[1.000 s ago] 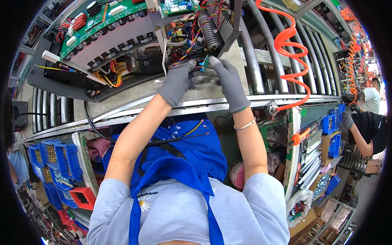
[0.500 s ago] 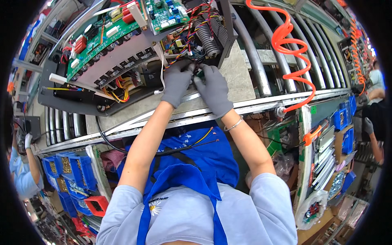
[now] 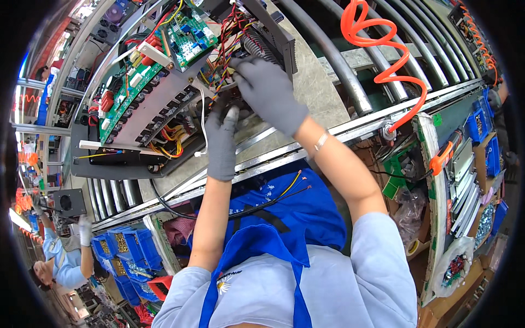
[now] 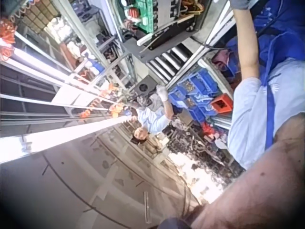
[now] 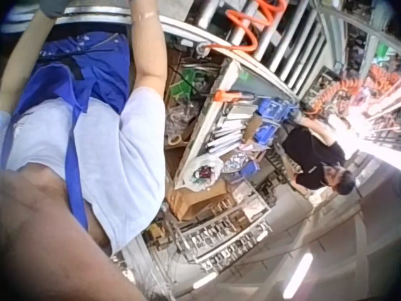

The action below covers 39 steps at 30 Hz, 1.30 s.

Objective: The person assembles an electronic device on a factory assembly line. They connect various colored wires to a circuit board, secure components using a pneumatic screwdriver, and organize the internal wiring. The person handles small circuit boards, wires, and screws throughout the process.

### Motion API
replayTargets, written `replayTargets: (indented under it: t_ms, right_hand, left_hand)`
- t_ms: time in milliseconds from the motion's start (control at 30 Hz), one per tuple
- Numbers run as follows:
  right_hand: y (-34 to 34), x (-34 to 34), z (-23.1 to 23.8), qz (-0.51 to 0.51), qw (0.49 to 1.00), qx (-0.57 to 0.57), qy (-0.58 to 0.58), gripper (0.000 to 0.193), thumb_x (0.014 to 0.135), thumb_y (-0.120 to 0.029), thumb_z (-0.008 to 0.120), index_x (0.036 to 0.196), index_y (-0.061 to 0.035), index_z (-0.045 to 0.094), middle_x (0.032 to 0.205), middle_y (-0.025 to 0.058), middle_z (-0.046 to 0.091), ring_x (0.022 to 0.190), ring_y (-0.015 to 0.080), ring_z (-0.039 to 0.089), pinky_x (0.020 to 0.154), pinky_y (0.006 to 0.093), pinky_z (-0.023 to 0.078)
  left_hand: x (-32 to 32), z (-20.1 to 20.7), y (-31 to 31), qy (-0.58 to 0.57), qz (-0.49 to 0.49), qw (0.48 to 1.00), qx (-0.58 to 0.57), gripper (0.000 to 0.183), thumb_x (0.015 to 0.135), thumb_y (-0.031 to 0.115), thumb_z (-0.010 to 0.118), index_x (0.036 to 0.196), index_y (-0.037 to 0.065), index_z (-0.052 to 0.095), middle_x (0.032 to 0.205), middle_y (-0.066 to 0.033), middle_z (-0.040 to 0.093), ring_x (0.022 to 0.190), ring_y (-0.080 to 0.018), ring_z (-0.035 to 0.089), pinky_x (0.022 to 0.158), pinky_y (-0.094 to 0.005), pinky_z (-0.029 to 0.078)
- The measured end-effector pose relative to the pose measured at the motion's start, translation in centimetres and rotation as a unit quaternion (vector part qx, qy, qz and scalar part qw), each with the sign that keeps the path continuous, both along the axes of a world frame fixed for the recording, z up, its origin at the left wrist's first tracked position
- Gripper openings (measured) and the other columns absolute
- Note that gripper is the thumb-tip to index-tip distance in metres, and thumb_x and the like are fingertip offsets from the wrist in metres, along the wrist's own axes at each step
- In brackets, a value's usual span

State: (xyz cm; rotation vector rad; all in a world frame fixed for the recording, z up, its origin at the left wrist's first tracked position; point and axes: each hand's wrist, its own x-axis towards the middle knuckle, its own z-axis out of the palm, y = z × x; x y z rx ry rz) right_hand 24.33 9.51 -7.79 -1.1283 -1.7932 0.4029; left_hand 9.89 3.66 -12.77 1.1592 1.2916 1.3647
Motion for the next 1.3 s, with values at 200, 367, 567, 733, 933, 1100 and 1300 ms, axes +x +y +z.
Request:
replayTargets:
  t_ms: [200, 367, 567, 733, 933, 1100, 1300]
  right_hand:
    - [7.3, -1.4, -0.2, 0.149, 0.984, -0.016, -0.098, 0.019, 0.084, -0.022, 0.063, 0.097, -0.0104, 0.071, 0.077, 0.0136, 0.066, 0.072, 0.027, 0.064, 0.066, 0.0376, 0.05]
    - [5.8, -1.6, 5.6, 0.301, 0.922, -0.192, -0.147, 0.016, 0.081, -0.023, 0.063, 0.082, -0.0074, 0.066, 0.063, 0.0078, 0.062, 0.058, 0.02, 0.059, 0.055, 0.0351, 0.047]
    - [10.6, -1.8, -0.2, 0.25, 0.919, 0.044, -0.301, 0.031, 0.082, -0.033, 0.066, 0.105, -0.0114, 0.066, 0.088, 0.011, 0.068, 0.074, 0.028, 0.065, 0.067, 0.0386, 0.052]
    - [9.6, -2.6, 0.6, 0.163, 0.888, 0.166, -0.396, 0.034, 0.082, -0.031, 0.065, 0.11, -0.0111, 0.065, 0.092, 0.0129, 0.068, 0.078, 0.0237, 0.065, 0.068, 0.0357, 0.052]
    - [4.1, -1.9, -0.4, 0.294, 0.627, -0.503, 0.517, 0.023, 0.093, -0.023, 0.055, 0.077, -0.0077, 0.054, 0.061, 0.0031, 0.053, 0.042, 0.0081, 0.038, 0.037, 0.0205, 0.028]
    - [-0.1, -0.3, -2.3, 0.358, 0.584, -0.449, 0.574, 0.017, 0.094, -0.023, 0.055, 0.094, -0.0062, 0.059, 0.074, 0.0078, 0.062, 0.049, 0.0078, 0.048, 0.039, 0.0189, 0.034]
    - [-3.5, -0.1, -3.2, 0.228, 0.697, -0.432, 0.524, 0.023, 0.095, -0.023, 0.06, 0.106, -0.0031, 0.062, 0.082, 0.0064, 0.065, 0.06, 0.0082, 0.056, 0.049, 0.0189, 0.043]
  left_hand:
    - [0.0, 0.7, -0.6, -0.038, -0.016, 0.999, -0.033, 0.046, 0.096, 0.016, 0.057, 0.137, -0.001, 0.046, 0.119, -0.0113, 0.063, 0.096, -0.0151, 0.064, 0.078, -0.0265, 0.053]
    - [0.1, 2.1, -1.4, -0.083, -0.013, 0.996, -0.039, 0.046, 0.097, 0.018, 0.057, 0.138, 0.0, 0.045, 0.117, -0.0117, 0.062, 0.095, -0.0166, 0.064, 0.076, -0.028, 0.055]
    - [0.5, 3.0, -1.5, -0.109, -0.032, 0.992, -0.046, 0.042, 0.098, 0.016, 0.054, 0.136, 0.0, 0.045, 0.118, -0.0123, 0.061, 0.094, -0.0166, 0.064, 0.075, -0.0271, 0.055]
    - [0.5, 2.7, -1.5, -0.112, -0.025, 0.992, -0.054, 0.041, 0.098, 0.016, 0.054, 0.135, 0.0, 0.046, 0.115, -0.0111, 0.062, 0.092, -0.0161, 0.065, 0.074, -0.026, 0.055]
    - [-0.2, 2.4, -1.8, -0.085, 0.0, 0.996, -0.038, 0.039, 0.097, 0.016, 0.057, 0.132, 0.0, 0.049, 0.107, -0.0094, 0.062, 0.088, -0.0134, 0.063, 0.07, -0.0249, 0.054]
    - [-0.9, 1.4, -2.5, -0.004, 0.177, 0.984, 0.005, 0.029, 0.096, 0.016, 0.06, 0.12, -0.001, 0.055, 0.101, -0.0072, 0.062, 0.085, -0.0104, 0.06, 0.065, -0.0242, 0.052]
    - [-1.5, 1.8, -1.4, -0.051, -0.009, 0.999, 0.003, 0.041, 0.098, 0.039, 0.056, 0.111, 0.0, 0.061, 0.088, -0.0027, 0.063, 0.071, -0.0067, 0.057, 0.054, -0.0221, 0.045]
